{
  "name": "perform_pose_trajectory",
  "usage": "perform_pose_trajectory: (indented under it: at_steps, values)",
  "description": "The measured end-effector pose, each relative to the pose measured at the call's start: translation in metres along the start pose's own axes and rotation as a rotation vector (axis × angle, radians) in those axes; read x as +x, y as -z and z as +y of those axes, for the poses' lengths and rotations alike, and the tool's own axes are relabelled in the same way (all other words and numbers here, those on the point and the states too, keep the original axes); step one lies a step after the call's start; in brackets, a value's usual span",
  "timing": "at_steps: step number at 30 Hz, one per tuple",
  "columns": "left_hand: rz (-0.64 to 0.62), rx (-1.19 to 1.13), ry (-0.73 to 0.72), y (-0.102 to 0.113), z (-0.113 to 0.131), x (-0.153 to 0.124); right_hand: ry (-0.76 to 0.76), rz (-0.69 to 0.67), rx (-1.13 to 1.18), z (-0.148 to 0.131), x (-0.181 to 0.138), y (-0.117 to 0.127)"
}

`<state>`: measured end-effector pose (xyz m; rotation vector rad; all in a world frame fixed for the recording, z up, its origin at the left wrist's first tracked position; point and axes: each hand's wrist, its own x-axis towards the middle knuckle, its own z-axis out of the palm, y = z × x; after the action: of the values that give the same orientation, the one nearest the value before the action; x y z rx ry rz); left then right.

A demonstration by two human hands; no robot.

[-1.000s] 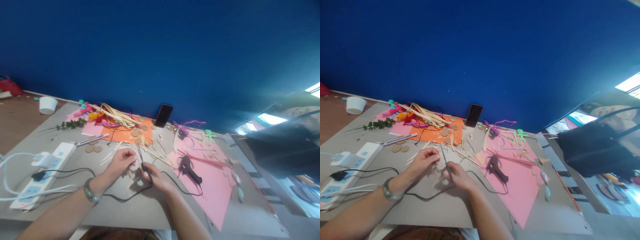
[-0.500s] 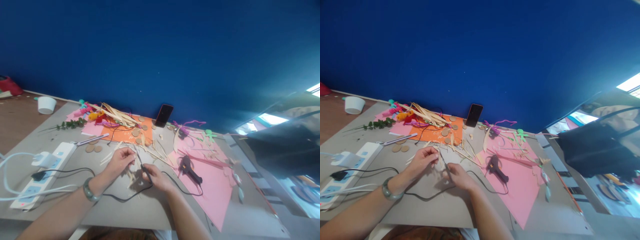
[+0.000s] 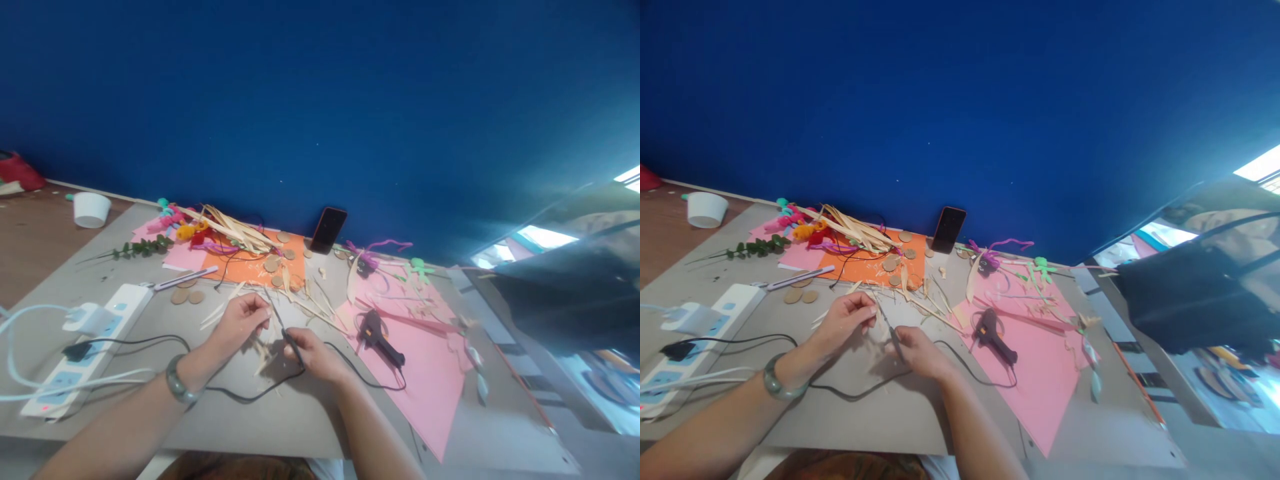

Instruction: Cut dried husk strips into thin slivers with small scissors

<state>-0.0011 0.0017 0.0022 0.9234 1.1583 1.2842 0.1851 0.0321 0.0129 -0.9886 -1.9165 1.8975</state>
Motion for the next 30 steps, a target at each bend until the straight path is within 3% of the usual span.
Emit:
perform_pose_trajectory:
  at_steps: [13, 20, 27, 30]
  values:
    - [0.003, 0.021, -0.003, 0.000, 0.005, -0.002, -0.024, 0.023, -0.003, 0.004, 0.000, 0.003]
    - [0.000, 0.018, -0.001, 0.001, 0.001, -0.002, -0.043, 0.148, 0.036, 0.000, 0.002, -0.002]
    - [0.008, 0.010, 0.035, -0.004, -0.002, -0.002, 0.081, 0.354, 0.231, 0.006, 0.008, -0.009]
    - [-0.004, -0.002, 0.052, -0.007, -0.004, -0.002, 0.122, 0.363, 0.227, 0.011, 0.008, -0.007]
